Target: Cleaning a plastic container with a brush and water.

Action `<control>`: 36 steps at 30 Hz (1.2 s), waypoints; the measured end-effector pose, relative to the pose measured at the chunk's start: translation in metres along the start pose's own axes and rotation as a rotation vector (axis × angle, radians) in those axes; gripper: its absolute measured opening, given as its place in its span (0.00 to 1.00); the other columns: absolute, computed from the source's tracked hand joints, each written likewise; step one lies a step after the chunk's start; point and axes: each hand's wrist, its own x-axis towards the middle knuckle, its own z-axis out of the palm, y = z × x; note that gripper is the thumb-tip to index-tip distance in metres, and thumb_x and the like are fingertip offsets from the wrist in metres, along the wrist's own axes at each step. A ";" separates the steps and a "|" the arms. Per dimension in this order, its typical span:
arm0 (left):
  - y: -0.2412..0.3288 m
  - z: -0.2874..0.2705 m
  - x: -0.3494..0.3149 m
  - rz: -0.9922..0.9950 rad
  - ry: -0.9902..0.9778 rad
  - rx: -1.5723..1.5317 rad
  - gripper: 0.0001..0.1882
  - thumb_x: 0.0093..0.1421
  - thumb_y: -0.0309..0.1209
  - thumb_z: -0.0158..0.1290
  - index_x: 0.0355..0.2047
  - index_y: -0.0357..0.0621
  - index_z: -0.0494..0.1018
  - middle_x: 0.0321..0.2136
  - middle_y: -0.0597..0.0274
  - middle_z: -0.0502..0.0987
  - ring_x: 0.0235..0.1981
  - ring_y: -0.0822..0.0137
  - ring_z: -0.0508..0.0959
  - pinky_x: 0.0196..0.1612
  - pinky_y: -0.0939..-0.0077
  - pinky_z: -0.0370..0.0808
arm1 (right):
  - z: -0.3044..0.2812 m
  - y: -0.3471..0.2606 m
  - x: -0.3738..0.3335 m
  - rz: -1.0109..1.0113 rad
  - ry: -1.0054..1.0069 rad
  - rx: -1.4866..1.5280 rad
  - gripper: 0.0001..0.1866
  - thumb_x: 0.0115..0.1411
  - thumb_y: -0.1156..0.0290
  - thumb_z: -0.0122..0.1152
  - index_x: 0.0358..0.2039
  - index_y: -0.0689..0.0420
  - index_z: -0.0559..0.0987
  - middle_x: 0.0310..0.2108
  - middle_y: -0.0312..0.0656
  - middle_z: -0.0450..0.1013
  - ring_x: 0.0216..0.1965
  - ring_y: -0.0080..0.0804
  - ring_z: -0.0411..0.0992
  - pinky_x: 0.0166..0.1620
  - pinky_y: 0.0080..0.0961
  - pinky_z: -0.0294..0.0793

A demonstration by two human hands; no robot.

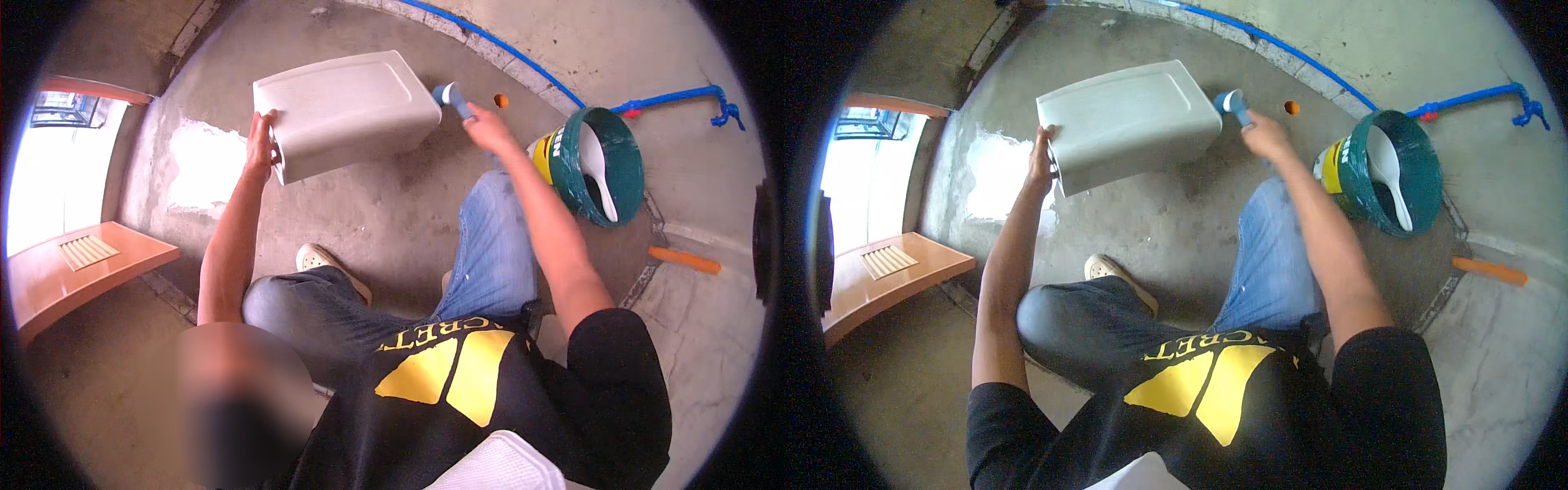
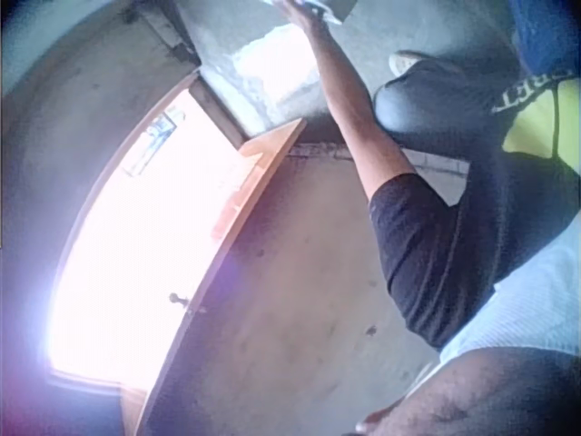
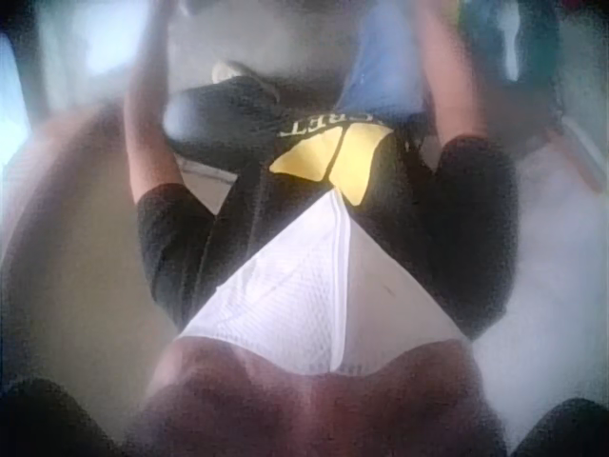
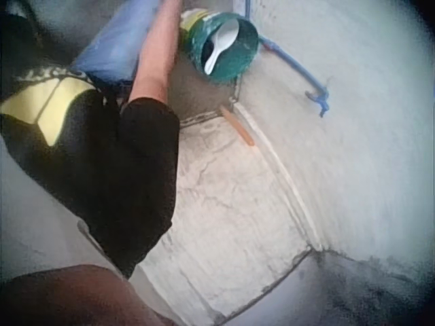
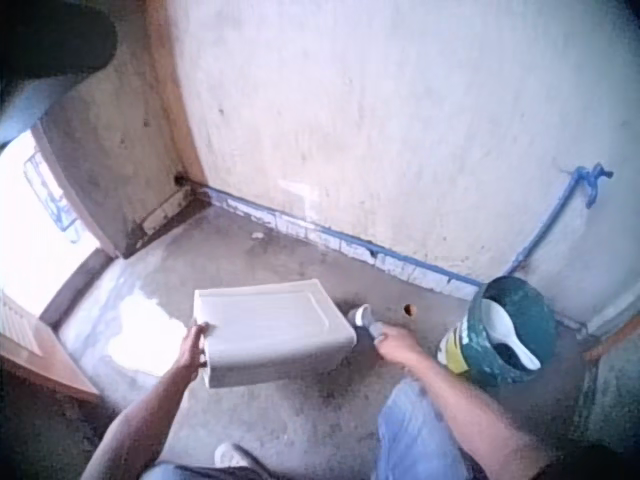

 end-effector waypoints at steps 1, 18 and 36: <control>-0.007 -0.022 -0.001 -0.106 0.052 -0.003 0.43 0.49 0.64 0.45 0.64 0.62 0.54 0.59 0.53 0.60 0.53 0.47 0.65 0.49 0.42 0.62 | -0.012 -0.024 0.004 0.127 -0.080 0.180 0.28 0.56 0.63 0.50 0.59 0.55 0.66 0.27 0.51 0.75 0.26 0.41 0.74 0.34 0.37 0.73; -0.049 -0.031 -0.012 -0.374 -0.355 -0.479 0.35 0.60 0.59 0.34 0.57 0.49 0.64 0.51 0.58 0.71 0.49 0.58 0.72 0.52 0.57 0.70 | -0.019 -0.059 0.019 0.319 -0.408 1.504 0.14 0.60 0.64 0.55 0.40 0.60 0.78 0.32 0.37 0.77 0.30 0.23 0.75 0.36 0.22 0.74; 0.013 0.006 -0.025 -0.074 -0.081 -0.443 0.49 0.54 0.72 0.34 0.64 0.47 0.53 0.58 0.49 0.62 0.58 0.51 0.63 0.57 0.49 0.62 | -0.039 -0.093 0.109 0.217 -0.044 0.939 0.13 0.48 0.70 0.67 0.30 0.62 0.74 0.27 0.43 0.72 0.28 0.30 0.70 0.32 0.29 0.68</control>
